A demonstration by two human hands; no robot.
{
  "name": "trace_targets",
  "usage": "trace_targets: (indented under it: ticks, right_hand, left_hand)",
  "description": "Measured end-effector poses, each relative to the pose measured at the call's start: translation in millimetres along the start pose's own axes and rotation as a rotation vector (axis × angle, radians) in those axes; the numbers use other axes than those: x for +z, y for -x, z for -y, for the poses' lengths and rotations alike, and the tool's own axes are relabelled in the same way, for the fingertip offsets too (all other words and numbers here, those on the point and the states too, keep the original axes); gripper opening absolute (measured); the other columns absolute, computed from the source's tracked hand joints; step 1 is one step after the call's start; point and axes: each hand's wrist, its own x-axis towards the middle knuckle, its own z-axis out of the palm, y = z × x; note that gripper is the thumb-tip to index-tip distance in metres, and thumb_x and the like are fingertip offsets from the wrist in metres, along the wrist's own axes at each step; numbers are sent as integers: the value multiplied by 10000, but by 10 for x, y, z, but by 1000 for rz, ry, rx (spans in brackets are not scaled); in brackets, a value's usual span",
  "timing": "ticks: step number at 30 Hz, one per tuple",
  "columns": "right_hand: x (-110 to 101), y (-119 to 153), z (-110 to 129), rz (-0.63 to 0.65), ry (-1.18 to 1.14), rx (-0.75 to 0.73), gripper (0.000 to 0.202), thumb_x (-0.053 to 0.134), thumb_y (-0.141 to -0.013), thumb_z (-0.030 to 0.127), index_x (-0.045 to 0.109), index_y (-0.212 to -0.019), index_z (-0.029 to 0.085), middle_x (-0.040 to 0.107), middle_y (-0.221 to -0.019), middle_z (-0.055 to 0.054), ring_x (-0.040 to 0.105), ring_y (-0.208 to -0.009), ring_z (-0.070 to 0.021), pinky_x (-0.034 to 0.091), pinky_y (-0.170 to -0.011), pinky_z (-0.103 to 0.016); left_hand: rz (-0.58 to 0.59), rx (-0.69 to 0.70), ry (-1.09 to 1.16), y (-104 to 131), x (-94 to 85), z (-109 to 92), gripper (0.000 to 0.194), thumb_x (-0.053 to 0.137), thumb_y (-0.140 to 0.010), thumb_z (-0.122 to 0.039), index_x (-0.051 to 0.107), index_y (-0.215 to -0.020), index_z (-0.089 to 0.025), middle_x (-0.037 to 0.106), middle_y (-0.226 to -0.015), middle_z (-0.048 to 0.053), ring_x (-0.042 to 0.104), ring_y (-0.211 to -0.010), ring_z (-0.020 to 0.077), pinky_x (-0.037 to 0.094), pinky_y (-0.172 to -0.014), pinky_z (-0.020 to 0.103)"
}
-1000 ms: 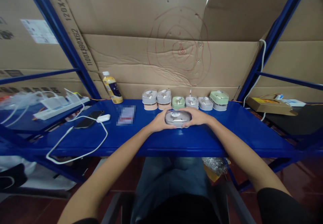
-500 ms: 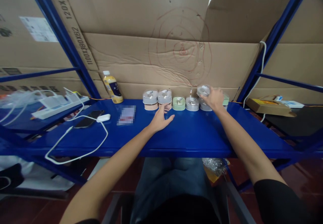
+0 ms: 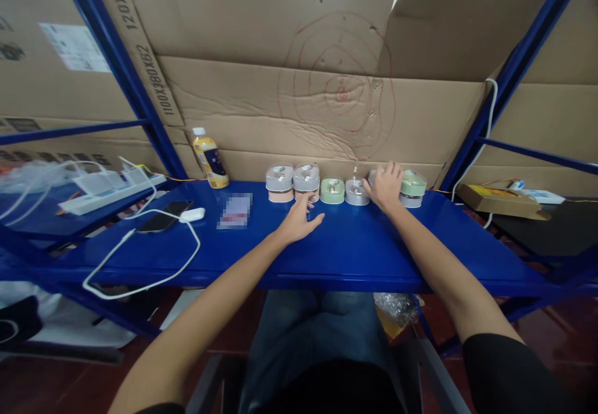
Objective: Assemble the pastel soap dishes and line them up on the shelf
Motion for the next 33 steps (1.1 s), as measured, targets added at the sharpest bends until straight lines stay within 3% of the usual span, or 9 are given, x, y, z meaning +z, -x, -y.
trace_targets:
  ticks: [5,10,16,19,22,25,28,31,33]
  right_hand:
    - [14,34,600,185,-154,-416,744,562,-946,552,439,-1525,102,357,-1634,-252,354,-1476,-414,303,-1175,-518]
    - [121,159,953,364,-211,-451,832,650,-893,595,432,-1513,85,399,-1605,-270,362,-1486,-419,336,-1177,-541]
    - [-221,501,784,321,-389,-487,624,659,-874,621,577,-1294,167,570,-1430,-223,505,-1352,-419,422,-1112,-567]
    - [-409,596,802,327,-403,-233,687,658,-838,702,577,-1239,150,592,-1348,-279,571,-1252,-478,480,-1012,-620]
    - [-491,586,858,467,-395,-65,765,714,-796,688,550,-1270,110,643,-1235,-328,639,-1147,-513,525,-910,-636]
    - [-506,534,810,573,-526,-253,791,800,-749,563,530,-1351,127,657,-1284,-275,657,-1183,-455,541,-956,-564]
    - [-515,483,632,557,-770,-446,922,838,-705,551,481,-1455,151,619,-1403,-218,620,-1278,-384,512,-1056,-506]
    - [-525,428,399,474,-922,-390,874,807,-749,571,497,-1462,171,632,-1399,-182,635,-1254,-339,504,-1074,-491]
    - [-513,389,259,411,-961,-300,797,786,-782,556,521,-1439,192,646,-1383,-160,647,-1224,-325,509,-1061,-494]
  left_hand:
    - [-15,26,-11,1,5,13,533,680,-882,-396,453,-1319,-192,632,-1156,110,652,-1021,246,574,-884,424]
    - [-33,39,-21,2,-9,30,525,685,-873,-368,457,-1315,-198,627,-1217,119,659,-1032,246,578,-895,426]
    - [-78,33,-8,-13,-25,13,603,750,-842,-435,470,-1322,-201,629,-1261,132,645,-1163,300,558,-980,474]
    - [-67,29,6,-6,-44,-14,654,760,-838,-498,464,-1341,-205,617,-1309,144,621,-1236,326,528,-1040,507]
    - [-24,17,30,5,-76,-26,730,773,-826,-531,438,-1389,-210,583,-1389,160,585,-1307,341,495,-1091,524]
    - [51,9,63,7,-111,-3,944,852,-731,-567,382,-1470,-213,510,-1495,186,520,-1395,375,449,-1147,549]
    - [136,36,126,0,-133,25,1168,926,-621,-571,316,-1544,-198,456,-1556,218,466,-1448,404,410,-1184,571]
    - [197,57,154,3,-136,14,1203,943,-598,-566,329,-1569,-206,472,-1556,219,477,-1440,413,408,-1180,596]
    - [256,90,118,13,-134,-19,1069,939,-614,-557,453,-1512,-239,532,-1511,179,515,-1406,402,411,-1176,602]
